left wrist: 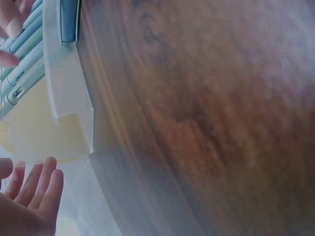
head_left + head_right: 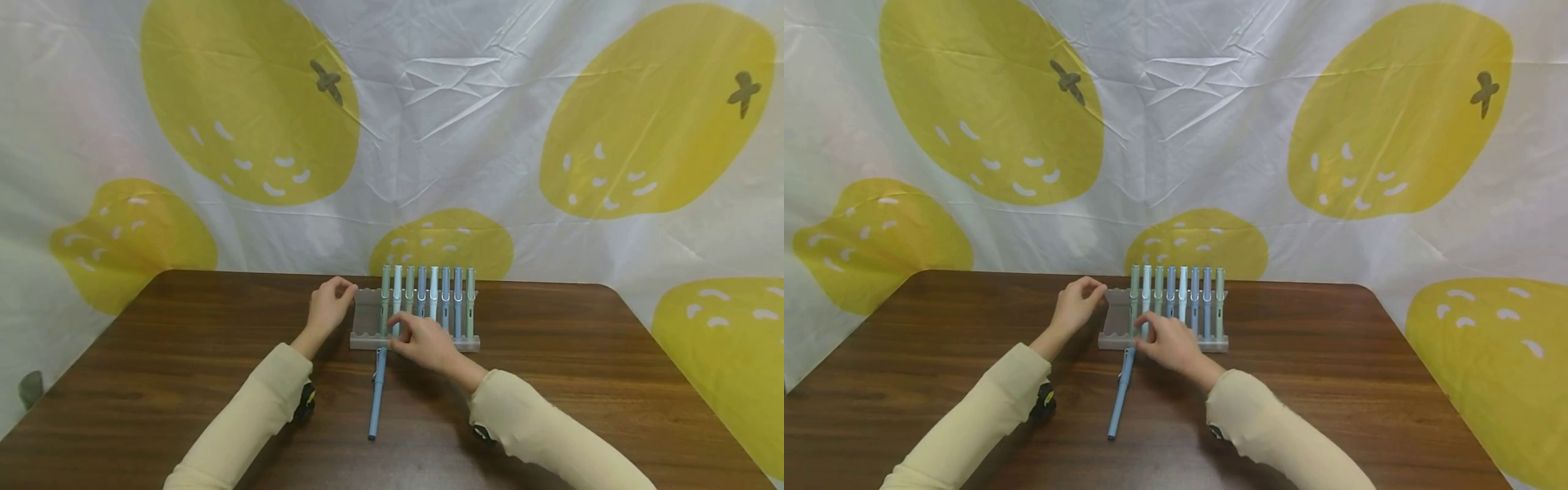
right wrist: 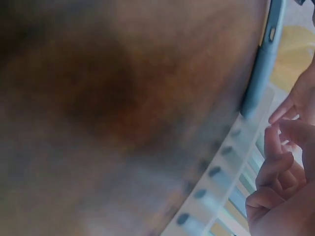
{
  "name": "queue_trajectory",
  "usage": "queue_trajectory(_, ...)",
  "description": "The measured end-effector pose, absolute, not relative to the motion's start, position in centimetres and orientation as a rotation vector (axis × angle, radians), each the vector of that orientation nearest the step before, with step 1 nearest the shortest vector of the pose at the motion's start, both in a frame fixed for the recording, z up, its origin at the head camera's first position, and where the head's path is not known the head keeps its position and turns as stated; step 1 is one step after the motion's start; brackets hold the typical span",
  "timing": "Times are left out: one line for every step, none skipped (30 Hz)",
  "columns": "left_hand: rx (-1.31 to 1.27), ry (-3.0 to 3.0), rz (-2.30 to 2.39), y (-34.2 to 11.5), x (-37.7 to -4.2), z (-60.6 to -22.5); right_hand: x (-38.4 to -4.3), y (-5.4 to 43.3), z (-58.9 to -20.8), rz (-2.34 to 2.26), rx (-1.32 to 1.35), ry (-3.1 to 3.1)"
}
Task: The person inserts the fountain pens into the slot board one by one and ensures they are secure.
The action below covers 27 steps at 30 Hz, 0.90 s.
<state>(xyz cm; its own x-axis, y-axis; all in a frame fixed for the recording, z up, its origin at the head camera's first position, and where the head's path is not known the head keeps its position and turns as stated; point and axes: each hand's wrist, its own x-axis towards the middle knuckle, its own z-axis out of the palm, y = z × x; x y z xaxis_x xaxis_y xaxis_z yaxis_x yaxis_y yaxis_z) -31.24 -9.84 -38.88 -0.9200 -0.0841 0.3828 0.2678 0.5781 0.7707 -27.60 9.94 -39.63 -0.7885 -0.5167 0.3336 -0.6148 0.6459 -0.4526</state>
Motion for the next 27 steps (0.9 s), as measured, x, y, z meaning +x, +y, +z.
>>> queue_trajectory(-0.148, -2.434, -1.28, -9.8, -31.2, -38.9, -27.5, 10.0, -39.8, 0.834, 0.939, -2.705)
queue_trajectory(-0.148, -2.433, -1.279, -9.8, -31.2, -38.9, -27.4, 10.0, -39.9, 0.835, 0.949, -2.718)
queue_trajectory(-0.147, -2.434, -1.28, -9.8, -31.2, -38.9, -27.4, 10.0, -40.0, 0.836, 0.962, -2.73)
queue_trajectory(-0.147, -2.434, -1.281, -9.8, -31.2, -38.9, -27.3, 10.0, -40.1, 0.838, 0.973, -2.745)
queue_trajectory(-0.147, -2.434, -1.281, -9.8, -31.2, -38.9, -27.2, 10.0, -40.1, 0.838, 0.982, -2.759)
queue_trajectory(-0.148, -2.434, -1.282, -9.8, -31.2, -38.9, -27.2, 9.9, -40.2, 0.839, 0.991, -2.771)
queue_trajectory(-0.147, -2.434, -1.284, -9.8, -31.2, -38.9, -27.1, 9.9, -40.3, 0.839, 0.997, -2.782)
queue_trajectory(-0.146, -2.433, -1.287, -9.8, -31.2, -38.9, -27.1, 9.9, -40.3, 0.842, 1.003, -2.792)
queue_trajectory(-0.144, -2.433, -1.289, -9.8, -31.3, -38.9, -27.0, 9.8, -40.4, 0.841, 1.006, -2.801)
queue_trajectory(-0.145, -2.434, -1.288, -9.8, -31.3, -38.9, -27.0, 9.8, -40.4, 0.84, 1.002, -2.814)
queue_trajectory(-0.146, -2.434, -1.289, -9.8, -31.3, -38.9, -26.9, 9.7, -40.4, 0.839, 1.002, -2.82)
queue_trajectory(-0.146, -2.435, -1.288, -9.8, -31.3, -38.9, -26.9, 9.7, -40.4, 0.832, 0.998, -2.828)
queue_trajectory(-0.144, -2.436, -1.288, -9.8, -31.2, -38.9, -26.8, 9.6, -40.4, 0.822, 0.99, -2.837)
queue_trajectory(-0.142, -2.437, -1.288, -9.8, -31.2, -38.9, -26.7, 9.4, -40.4, 0.812, 0.984, -2.843)
queue_trajectory(-0.14, -2.438, -1.287, -9.8, -31.2, -38.9, -26.6, 9.3, -40.4, 0.802, 0.975, -2.85)
queue_trajectory(-0.14, -2.439, -1.288, -9.8, -31.2, -38.9, -26.5, 9.2, -40.3, 0.785, 0.962, -2.858)
queue_trajectory(-0.137, -2.44, -1.29, -9.8, -31.2, -38.8, -26.5, 9.1, -40.3, 0.767, 0.952, -2.862)
queue_trajectory(-0.136, -2.441, -1.291, -9.8, -31.2, -38.8, -26.4, 8.9, -40.3, 0.746, 0.934, -2.871)
queue_trajectory(-0.133, -2.442, -1.293, -9.8, -31.2, -38.8, -26.3, 8.8, -40.3, 0.724, 0.922, -2.877)
queue_trajectory(-0.133, -2.442, -1.295, -9.8, -31.2, -38.8, -26.3, 8.7, -40.3, 0.704, 0.911, -2.881)
queue_trajectory(-0.134, -2.442, -1.297, -9.8, -31.2, -38.8, -26.2, 8.6, -40.3, 0.676, 0.897, -2.888)
queue_trajectory(-0.135, -2.441, -1.299, -9.8, -31.2, -38.8, -26.2, 8.5, -40.4, 0.651, 0.89, -2.888)
queue_trajectory(-0.136, -2.44, -1.298, -9.8, -31.2, -38.8, -26.2, 8.4, -40.4, 0.631, 0.882, -2.89)
queue_trajectory(-0.138, -2.438, -1.299, -9.8, -31.2, -38.8, -26.1, 8.4, -40.4, 0.612, 0.874, -2.893)
queue_trajectory(-0.14, -2.436, -1.298, -9.8, -31.2, -38.8, -26.1, 8.3, -40.4, 0.595, 0.87, -2.896)
queue_trajectory(-0.142, -2.434, -1.297, -9.8, -31.2, -38.8, -26.1, 8.3, -40.4, 0.582, 0.866, -2.899)
queue_trajectory(-0.145, -2.433, -1.296, -9.9, -31.2, -38.9, -26.1, 8.3, -40.4, 0.575, 0.869, -2.902)
